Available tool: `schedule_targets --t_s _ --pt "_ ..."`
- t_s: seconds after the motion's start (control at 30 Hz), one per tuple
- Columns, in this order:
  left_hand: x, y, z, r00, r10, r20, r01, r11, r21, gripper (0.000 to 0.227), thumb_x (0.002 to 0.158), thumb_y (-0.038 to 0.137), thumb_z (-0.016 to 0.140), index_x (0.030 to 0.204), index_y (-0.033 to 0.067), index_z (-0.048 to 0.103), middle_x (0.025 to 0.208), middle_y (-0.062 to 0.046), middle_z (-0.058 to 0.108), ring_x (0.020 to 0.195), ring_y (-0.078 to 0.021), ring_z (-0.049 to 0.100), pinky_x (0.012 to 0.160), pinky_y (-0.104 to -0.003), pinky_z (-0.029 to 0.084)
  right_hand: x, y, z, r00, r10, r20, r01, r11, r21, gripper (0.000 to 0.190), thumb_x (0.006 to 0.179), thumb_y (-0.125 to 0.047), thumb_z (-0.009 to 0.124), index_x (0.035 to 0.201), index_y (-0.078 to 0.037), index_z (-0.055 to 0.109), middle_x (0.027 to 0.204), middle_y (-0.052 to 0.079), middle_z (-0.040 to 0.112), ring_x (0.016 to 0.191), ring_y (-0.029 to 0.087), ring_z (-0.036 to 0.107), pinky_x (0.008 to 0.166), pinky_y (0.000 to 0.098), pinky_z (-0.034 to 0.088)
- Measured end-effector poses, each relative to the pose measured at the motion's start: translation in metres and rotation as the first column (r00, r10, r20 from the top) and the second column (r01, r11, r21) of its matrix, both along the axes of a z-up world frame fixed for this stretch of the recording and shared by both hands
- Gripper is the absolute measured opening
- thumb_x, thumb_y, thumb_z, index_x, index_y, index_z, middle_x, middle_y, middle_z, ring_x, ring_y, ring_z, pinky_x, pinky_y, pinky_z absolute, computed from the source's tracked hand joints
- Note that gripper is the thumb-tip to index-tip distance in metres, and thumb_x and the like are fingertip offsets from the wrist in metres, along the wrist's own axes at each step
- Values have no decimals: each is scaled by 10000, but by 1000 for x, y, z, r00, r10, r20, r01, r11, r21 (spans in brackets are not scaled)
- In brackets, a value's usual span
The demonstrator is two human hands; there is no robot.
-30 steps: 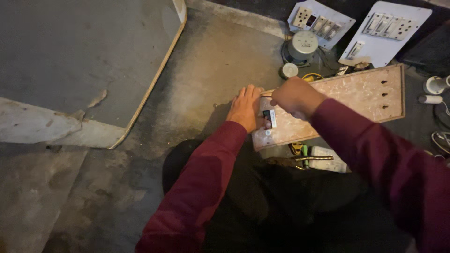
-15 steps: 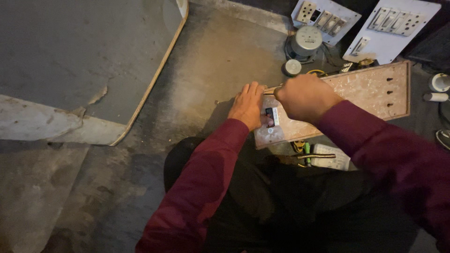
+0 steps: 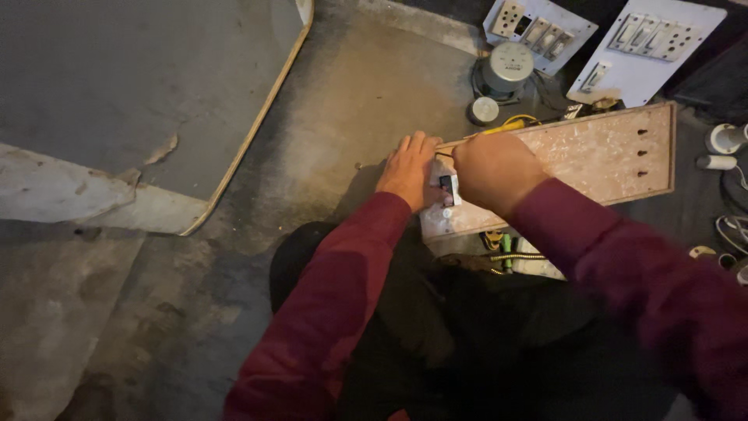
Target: The person sits on the floor and uses a screwdriver to remove screws from a wooden board with an electrical component. They then connect wires to the component and secure them with the screwdriver.
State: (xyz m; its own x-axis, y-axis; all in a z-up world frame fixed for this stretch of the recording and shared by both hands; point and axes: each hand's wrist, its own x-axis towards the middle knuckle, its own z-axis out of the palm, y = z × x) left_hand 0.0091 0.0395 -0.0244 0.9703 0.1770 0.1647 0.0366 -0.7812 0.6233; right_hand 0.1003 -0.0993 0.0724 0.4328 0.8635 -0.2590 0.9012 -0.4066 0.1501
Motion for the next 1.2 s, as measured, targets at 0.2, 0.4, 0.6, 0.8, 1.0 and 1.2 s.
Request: schedule_targets --t_s 0.2,0.4,0.6,0.8,1.0,1.2 --pt "0 -2 1 999 15 -40 -16 999 -30 956 496 282 991 1315 94 536 1233 -102 535 1237 -338 502 1016 -482 450 52 7 -33 27 -648 -761 702 554 -447 320 1032 -251 496 972 -49 737 625 30 571 462 134 477 432 306 373" --pt "1 -2 3 999 0 -41 1 1000 31 956 517 269 988 1337 93 530 1238 -102 530 1239 -333 504 1014 -475 458 76 4 -53 -404 -583 -705 599 413 -686 284 987 -216 489 1014 -64 728 563 -98 412 402 27 315 361 227 230" --pt "3 1 0 999 -12 -49 11 1000 -22 985 470 268 992 1322 91 530 1256 -97 521 1250 -333 492 1001 -496 451 45 -3 -51 629 -492 -603 556 826 -94 304 927 -262 575 998 -73 804 718 127 631 626 266 573 561 427 424" --pt "2 -7 -7 999 11 -43 -9 999 52 958 504 300 987 1318 91 527 1279 -106 516 1278 -350 477 1002 -519 452 22 20 -19 811 -512 -283 523 851 -41 439 838 -399 694 960 11 798 999 305 714 982 431 706 856 480 566" --pt "6 -4 -1 996 21 -82 -19 999 29 977 471 338 988 1291 87 521 1249 -122 508 1239 -358 468 995 -537 432 -11 35 9 905 -413 -99 412 911 -30 319 776 -360 727 927 -88 801 943 215 756 889 379 749 777 469 596" --pt "6 -6 1 979 55 -198 -44 997 59 886 557 357 977 1281 87 543 1298 -122 504 1296 -343 471 1038 -513 441 -4 22 8 985 -168 31 169 985 -23 195 843 -264 674 887 -122 800 871 180 763 804 356 764 713 461 605"
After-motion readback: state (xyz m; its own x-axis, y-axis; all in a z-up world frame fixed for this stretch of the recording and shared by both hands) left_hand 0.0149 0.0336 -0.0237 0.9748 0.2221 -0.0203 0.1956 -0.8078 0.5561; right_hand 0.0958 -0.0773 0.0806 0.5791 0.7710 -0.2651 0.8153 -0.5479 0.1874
